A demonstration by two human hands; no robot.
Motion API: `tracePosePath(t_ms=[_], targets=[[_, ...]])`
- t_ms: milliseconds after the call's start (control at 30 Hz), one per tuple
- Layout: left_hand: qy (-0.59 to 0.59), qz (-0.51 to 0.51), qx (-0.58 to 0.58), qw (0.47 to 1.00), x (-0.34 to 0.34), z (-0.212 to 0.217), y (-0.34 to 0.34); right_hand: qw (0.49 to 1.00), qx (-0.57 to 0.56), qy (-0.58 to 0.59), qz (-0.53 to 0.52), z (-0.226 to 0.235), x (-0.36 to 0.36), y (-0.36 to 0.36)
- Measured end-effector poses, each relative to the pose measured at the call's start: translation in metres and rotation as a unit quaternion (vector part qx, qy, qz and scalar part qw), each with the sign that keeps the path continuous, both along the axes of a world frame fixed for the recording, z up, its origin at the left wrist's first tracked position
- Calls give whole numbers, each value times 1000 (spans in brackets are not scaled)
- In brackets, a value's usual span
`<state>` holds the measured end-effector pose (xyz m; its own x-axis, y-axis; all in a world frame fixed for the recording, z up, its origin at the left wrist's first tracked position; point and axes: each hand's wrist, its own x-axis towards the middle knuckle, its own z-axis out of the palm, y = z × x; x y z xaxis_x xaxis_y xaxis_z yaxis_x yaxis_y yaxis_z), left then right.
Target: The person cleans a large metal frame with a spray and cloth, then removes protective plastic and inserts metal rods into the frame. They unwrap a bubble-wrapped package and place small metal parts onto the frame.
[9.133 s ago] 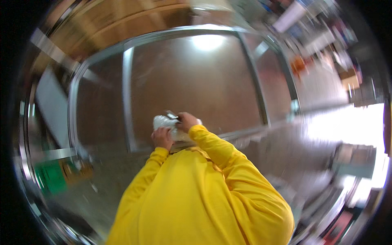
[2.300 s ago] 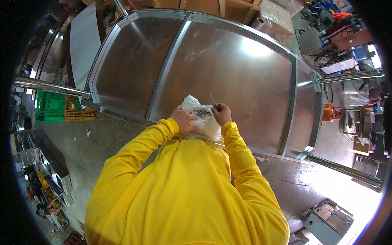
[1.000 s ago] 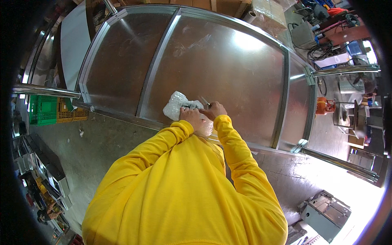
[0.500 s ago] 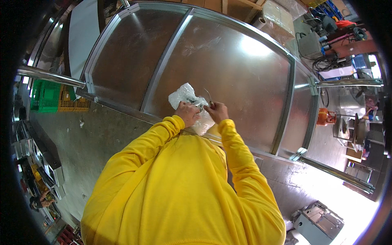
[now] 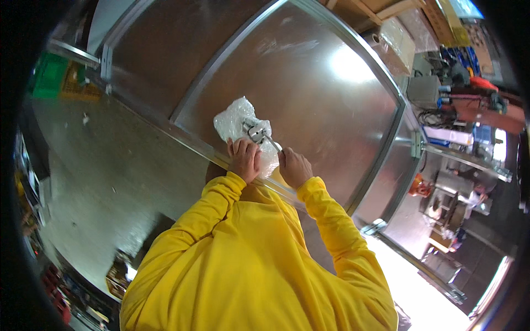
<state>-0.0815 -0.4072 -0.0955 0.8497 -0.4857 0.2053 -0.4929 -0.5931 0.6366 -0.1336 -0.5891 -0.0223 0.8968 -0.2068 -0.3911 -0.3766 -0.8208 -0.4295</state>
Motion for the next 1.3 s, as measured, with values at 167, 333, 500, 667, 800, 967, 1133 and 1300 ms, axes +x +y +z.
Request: tracePosePath(t_ms=[167, 333, 500, 667, 800, 967, 1133, 1300], targets=[[32, 8, -47, 998, -3, -7, 6, 997, 6, 29, 65, -2, 24, -3], [16, 23, -79, 996, -3, -14, 6, 958, -120, 37, 257, 12, 38, 13], [35, 41, -117, 992, -2, -21, 6, 935, -153, 163, 275, 15, 43, 28], [47, 20, -128, 990, 0, -28, 11, 921, -195, 153, 302, 12, 39, 37], [80, 25, -155, 984, 2, -31, 10, 917, -213, 182, 285, 13, 28, 40], [108, 32, -197, 974, 3, -29, 10, 932, -190, 180, 250, 22, 2, 29], [91, -13, -195, 977, 12, -29, 23, 907, -151, 279, 278, 62, -46, -30], [69, -56, -133, 987, 17, -15, 19, 993, -115, 9, -34, 44, -58, -81]])
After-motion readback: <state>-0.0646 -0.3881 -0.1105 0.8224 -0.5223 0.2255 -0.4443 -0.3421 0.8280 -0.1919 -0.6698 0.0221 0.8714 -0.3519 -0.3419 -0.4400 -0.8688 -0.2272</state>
